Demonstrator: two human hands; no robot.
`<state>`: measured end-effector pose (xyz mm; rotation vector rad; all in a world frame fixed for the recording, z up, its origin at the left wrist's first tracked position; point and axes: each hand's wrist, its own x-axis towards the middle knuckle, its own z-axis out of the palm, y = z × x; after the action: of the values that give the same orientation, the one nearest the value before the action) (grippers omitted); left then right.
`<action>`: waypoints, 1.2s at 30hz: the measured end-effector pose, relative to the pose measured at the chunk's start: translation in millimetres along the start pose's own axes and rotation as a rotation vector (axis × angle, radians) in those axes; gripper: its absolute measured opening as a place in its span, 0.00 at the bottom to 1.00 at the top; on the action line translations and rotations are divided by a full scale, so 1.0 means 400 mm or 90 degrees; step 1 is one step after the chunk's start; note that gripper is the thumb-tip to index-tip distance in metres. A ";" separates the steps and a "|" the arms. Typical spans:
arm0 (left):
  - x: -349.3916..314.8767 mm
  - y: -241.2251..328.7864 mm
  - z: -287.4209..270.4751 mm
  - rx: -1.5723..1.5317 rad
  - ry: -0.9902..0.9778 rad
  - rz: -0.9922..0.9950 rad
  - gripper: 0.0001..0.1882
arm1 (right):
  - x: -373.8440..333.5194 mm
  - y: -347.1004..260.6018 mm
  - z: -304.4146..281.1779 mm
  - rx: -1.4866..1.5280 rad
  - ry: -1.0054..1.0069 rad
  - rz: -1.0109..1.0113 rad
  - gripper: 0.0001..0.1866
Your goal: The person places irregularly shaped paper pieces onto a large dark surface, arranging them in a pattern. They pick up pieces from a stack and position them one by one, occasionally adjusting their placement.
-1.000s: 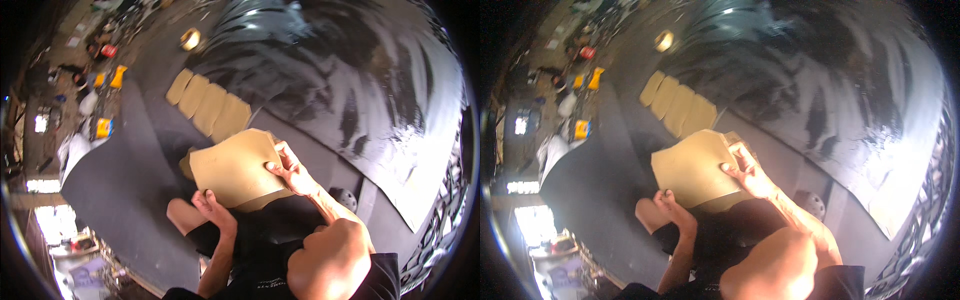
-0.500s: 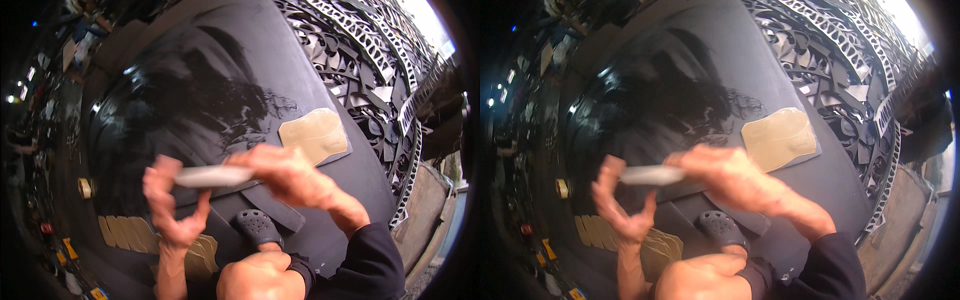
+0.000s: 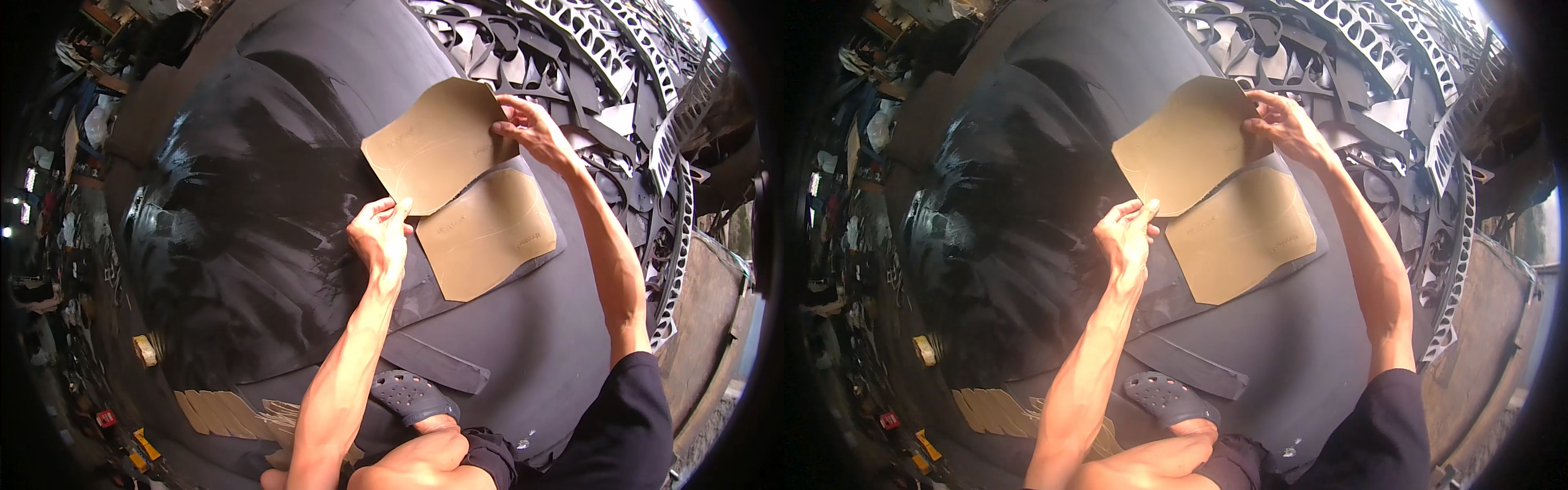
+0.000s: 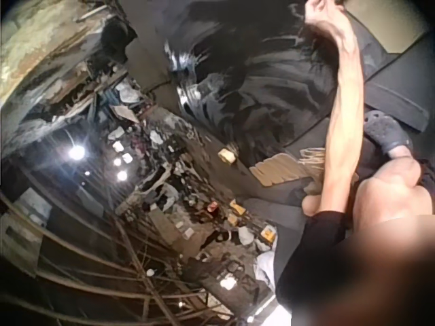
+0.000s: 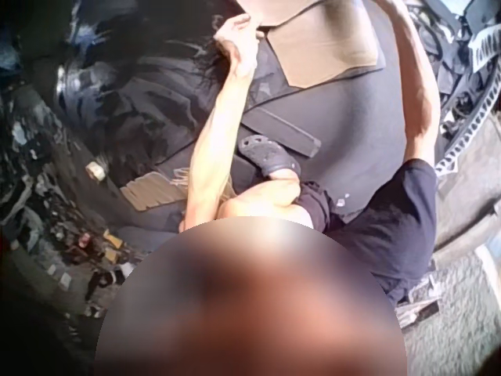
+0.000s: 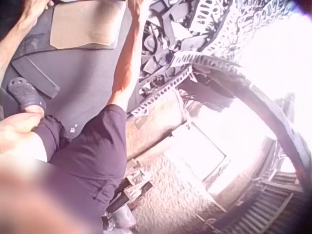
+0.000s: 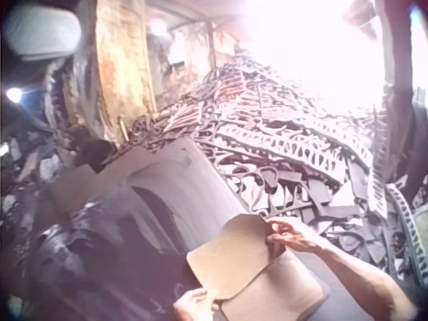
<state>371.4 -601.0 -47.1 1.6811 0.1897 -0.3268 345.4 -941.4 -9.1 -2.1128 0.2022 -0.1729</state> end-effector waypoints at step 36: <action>-0.208 0.000 -0.232 0.482 -0.003 0.453 0.15 | 0.080 -0.005 0.342 -0.581 0.215 0.030 0.39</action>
<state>302.6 -504.1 -10.2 2.3508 -0.6042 0.1673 404.8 -833.7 -77.3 -2.9679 0.6224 -0.4804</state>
